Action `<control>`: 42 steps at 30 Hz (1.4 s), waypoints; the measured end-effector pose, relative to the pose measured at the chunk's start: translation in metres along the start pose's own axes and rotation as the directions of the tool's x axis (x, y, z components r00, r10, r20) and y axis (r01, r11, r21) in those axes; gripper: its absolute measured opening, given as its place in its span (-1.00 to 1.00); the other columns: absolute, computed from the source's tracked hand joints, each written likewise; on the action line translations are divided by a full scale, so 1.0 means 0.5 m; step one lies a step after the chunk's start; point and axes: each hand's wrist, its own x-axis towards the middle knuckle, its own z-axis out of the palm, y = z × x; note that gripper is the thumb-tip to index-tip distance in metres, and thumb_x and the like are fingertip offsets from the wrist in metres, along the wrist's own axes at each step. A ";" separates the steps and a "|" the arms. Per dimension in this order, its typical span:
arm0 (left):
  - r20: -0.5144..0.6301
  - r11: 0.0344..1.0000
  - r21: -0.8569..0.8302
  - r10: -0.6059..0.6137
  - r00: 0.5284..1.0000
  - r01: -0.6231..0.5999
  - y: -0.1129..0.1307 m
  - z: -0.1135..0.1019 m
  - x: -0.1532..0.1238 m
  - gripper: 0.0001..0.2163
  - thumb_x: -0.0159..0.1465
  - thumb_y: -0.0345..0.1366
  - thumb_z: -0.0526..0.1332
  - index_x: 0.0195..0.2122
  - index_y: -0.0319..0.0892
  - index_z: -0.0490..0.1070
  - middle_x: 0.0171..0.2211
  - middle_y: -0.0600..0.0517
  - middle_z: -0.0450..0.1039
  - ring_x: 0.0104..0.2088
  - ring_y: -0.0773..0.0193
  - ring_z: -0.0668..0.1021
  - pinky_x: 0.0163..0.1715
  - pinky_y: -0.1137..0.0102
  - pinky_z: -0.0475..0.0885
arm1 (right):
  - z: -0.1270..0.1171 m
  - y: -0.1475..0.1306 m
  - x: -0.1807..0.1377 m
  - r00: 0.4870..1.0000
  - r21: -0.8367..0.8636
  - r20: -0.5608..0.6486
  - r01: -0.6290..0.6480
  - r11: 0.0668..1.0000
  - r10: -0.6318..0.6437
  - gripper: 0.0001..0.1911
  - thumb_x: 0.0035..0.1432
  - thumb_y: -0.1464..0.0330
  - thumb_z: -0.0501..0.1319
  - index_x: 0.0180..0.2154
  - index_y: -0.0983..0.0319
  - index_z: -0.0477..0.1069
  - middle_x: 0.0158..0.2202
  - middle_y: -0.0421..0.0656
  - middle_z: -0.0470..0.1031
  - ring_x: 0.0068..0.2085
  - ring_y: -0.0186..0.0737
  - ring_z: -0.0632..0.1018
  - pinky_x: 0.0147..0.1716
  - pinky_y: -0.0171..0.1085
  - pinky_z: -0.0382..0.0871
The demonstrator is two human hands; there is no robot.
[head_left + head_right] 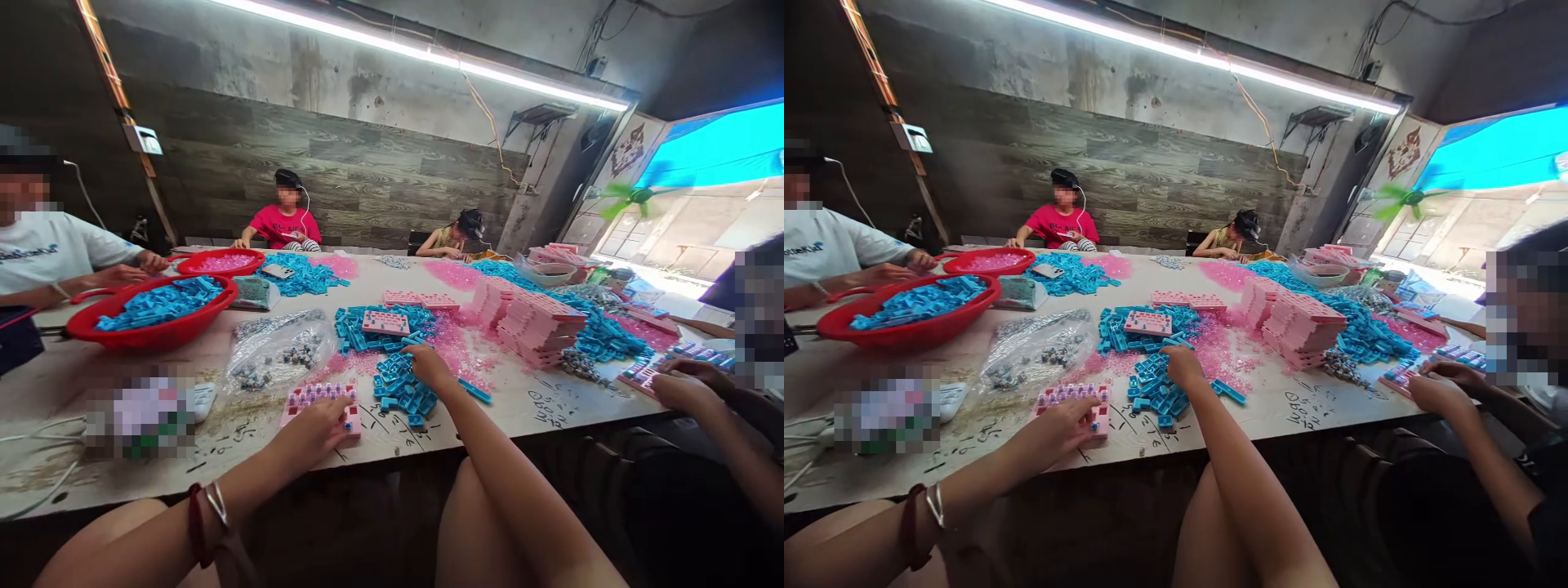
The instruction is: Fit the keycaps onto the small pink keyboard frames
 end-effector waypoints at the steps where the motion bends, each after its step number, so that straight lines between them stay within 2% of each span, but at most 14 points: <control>1: -0.004 1.000 -0.001 0.008 1.000 -0.008 0.002 -0.001 -0.001 -0.57 0.21 -0.12 0.12 0.06 -0.17 0.22 -0.13 -0.12 0.40 -0.11 0.09 0.43 -0.13 0.28 0.31 | 0.007 0.002 0.005 1.000 -0.014 0.002 -0.002 1.000 0.002 -0.49 -0.02 0.67 -0.01 -0.08 0.23 0.43 -0.09 -0.11 0.48 0.01 -0.15 0.38 -0.02 -0.24 0.24; 6: -0.041 0.991 -0.132 -0.002 0.999 -0.004 0.012 -0.033 -0.005 -0.67 0.20 -0.23 0.11 -0.01 -0.17 0.26 -0.26 -0.03 0.45 -0.28 0.24 0.49 -0.28 0.39 0.37 | 0.034 0.016 0.020 1.000 -0.050 0.014 -0.010 0.999 0.011 -0.53 0.00 0.63 0.02 -0.08 0.23 0.44 -0.12 -0.11 0.50 0.03 -0.15 0.35 -0.01 -0.26 0.23; 9: -0.204 0.976 -0.216 -0.059 0.977 0.014 -0.007 -0.081 -0.009 -0.73 0.18 -0.27 0.11 -0.09 -0.20 0.30 -0.36 0.02 0.46 -0.43 0.33 0.48 -0.39 0.45 0.39 | 0.039 0.019 0.022 1.000 -0.045 0.010 0.007 0.999 -0.006 -0.55 0.00 0.61 0.03 -0.12 0.20 0.46 -0.14 -0.13 0.51 0.01 -0.16 0.37 0.01 -0.26 0.21; 12: -0.445 0.970 -0.221 -0.189 0.875 0.098 -0.054 -0.132 -0.026 -0.76 0.16 -0.26 0.11 -0.16 -0.21 0.33 -0.38 0.01 0.47 -0.40 0.31 0.50 -0.39 0.44 0.39 | 0.042 0.024 0.025 0.999 -0.029 -0.002 0.044 0.999 -0.044 -0.55 -0.03 0.60 0.04 -0.11 0.22 0.46 -0.11 -0.09 0.49 0.00 -0.12 0.38 0.03 -0.21 0.19; 15: -0.533 0.955 -0.208 -0.294 0.793 0.214 -0.106 -0.162 -0.055 -0.78 0.14 -0.26 0.11 -0.22 -0.22 0.37 -0.42 0.02 0.47 -0.40 0.29 0.51 -0.40 0.43 0.39 | 0.051 0.034 0.034 0.992 -0.051 -0.043 0.120 0.992 -0.122 -0.56 -0.01 0.55 0.05 -0.10 0.14 0.45 -0.08 -0.15 0.47 0.00 -0.14 0.39 0.03 -0.20 0.20; 18: -0.491 0.951 -0.161 -0.311 0.814 0.266 -0.140 -0.159 -0.083 -0.81 0.14 -0.26 0.11 -0.28 -0.22 0.40 -0.47 0.04 0.47 -0.45 0.30 0.49 -0.44 0.44 0.37 | 0.069 0.034 0.039 0.982 -0.076 -0.054 0.179 0.981 -0.184 -0.61 0.10 0.33 0.08 -0.01 0.11 0.37 0.05 -0.13 0.37 0.10 -0.08 0.31 0.07 -0.14 0.16; 23: -0.421 0.960 -0.090 -0.276 0.864 0.264 -0.149 -0.133 -0.107 -0.81 0.15 -0.29 0.08 -0.27 -0.20 0.41 -0.44 0.03 0.47 -0.43 0.30 0.49 -0.43 0.45 0.34 | 0.092 0.012 0.035 0.994 -0.175 0.002 0.108 0.979 -0.110 -0.46 0.09 0.07 0.07 0.07 0.13 0.26 0.11 -0.02 0.27 0.15 0.11 0.21 0.06 0.02 0.08; 27: -0.424 0.954 -0.087 -0.296 0.856 0.286 -0.143 -0.130 -0.110 -0.76 0.16 -0.30 0.07 -0.16 -0.18 0.37 -0.42 0.04 0.46 -0.42 0.29 0.49 -0.40 0.44 0.35 | 0.082 -0.005 0.029 0.988 -0.166 -0.006 0.154 0.974 -0.157 -0.59 0.10 0.09 0.07 -0.10 0.18 0.35 -0.05 -0.02 0.39 0.03 0.02 0.32 -0.06 -0.11 0.21; 30: -0.412 0.953 -0.073 -0.299 0.861 0.296 -0.138 -0.131 -0.104 -0.77 0.16 -0.30 0.07 -0.17 -0.18 0.37 -0.39 0.02 0.47 -0.41 0.28 0.48 -0.38 0.43 0.36 | 0.068 -0.016 0.027 0.988 -0.176 -0.031 0.142 0.974 -0.150 -0.66 0.08 0.09 0.08 -0.33 0.21 0.40 -0.25 -0.04 0.43 -0.14 -0.03 0.39 -0.20 -0.17 0.28; 33: -0.395 0.959 -0.064 -0.279 0.875 0.277 -0.130 -0.131 -0.096 -0.77 0.16 -0.30 0.06 -0.18 -0.18 0.36 -0.38 0.01 0.47 -0.40 0.27 0.49 -0.38 0.43 0.36 | 0.058 -0.026 0.026 0.987 -0.203 -0.114 0.087 0.975 -0.112 -0.63 0.07 0.07 0.09 -0.44 0.24 0.41 -0.34 -0.01 0.43 -0.14 0.01 0.38 -0.18 -0.14 0.27; 35: -0.386 0.963 -0.058 -0.266 0.883 0.264 -0.126 -0.129 -0.091 -0.76 0.16 -0.29 0.05 -0.17 -0.18 0.36 -0.39 0.02 0.46 -0.40 0.28 0.50 -0.39 0.44 0.36 | 0.057 -0.031 0.025 0.981 -0.177 -0.146 0.103 0.979 -0.129 -0.63 0.07 0.09 0.11 -0.28 0.25 0.44 -0.21 0.01 0.43 -0.06 0.01 0.35 -0.07 -0.13 0.21; 38: -0.385 0.964 -0.041 -0.258 0.886 0.263 -0.126 -0.126 -0.083 -0.74 0.16 -0.23 0.05 -0.17 -0.17 0.35 -0.41 0.04 0.46 -0.42 0.28 0.50 -0.42 0.44 0.37 | 0.063 -0.035 0.025 0.974 -0.085 0.024 0.226 0.971 -0.224 -0.56 0.12 0.11 0.09 0.02 0.08 0.31 0.06 -0.12 0.33 0.08 -0.04 0.28 0.04 -0.10 0.11; 39: -0.383 0.965 -0.037 -0.254 0.888 0.260 -0.128 -0.125 -0.080 -0.73 0.15 -0.21 0.05 -0.15 -0.16 0.34 -0.41 0.04 0.46 -0.43 0.28 0.50 -0.43 0.43 0.37 | 0.066 -0.035 0.026 0.979 -0.069 0.063 0.195 0.978 -0.191 -0.55 0.13 0.08 0.07 0.04 0.04 0.28 0.07 -0.15 0.33 0.08 -0.04 0.29 0.04 -0.08 0.10; 42: -0.376 0.968 -0.039 -0.244 0.894 0.247 -0.134 -0.122 -0.073 -0.66 0.14 -0.17 0.05 -0.07 -0.16 0.29 -0.40 0.05 0.46 -0.43 0.27 0.50 -0.44 0.43 0.37 | 0.072 -0.031 0.028 0.997 -0.094 0.036 0.075 0.993 -0.072 -0.56 0.16 0.10 0.04 0.05 0.06 0.28 0.02 -0.15 0.37 0.03 -0.10 0.35 0.02 -0.14 0.13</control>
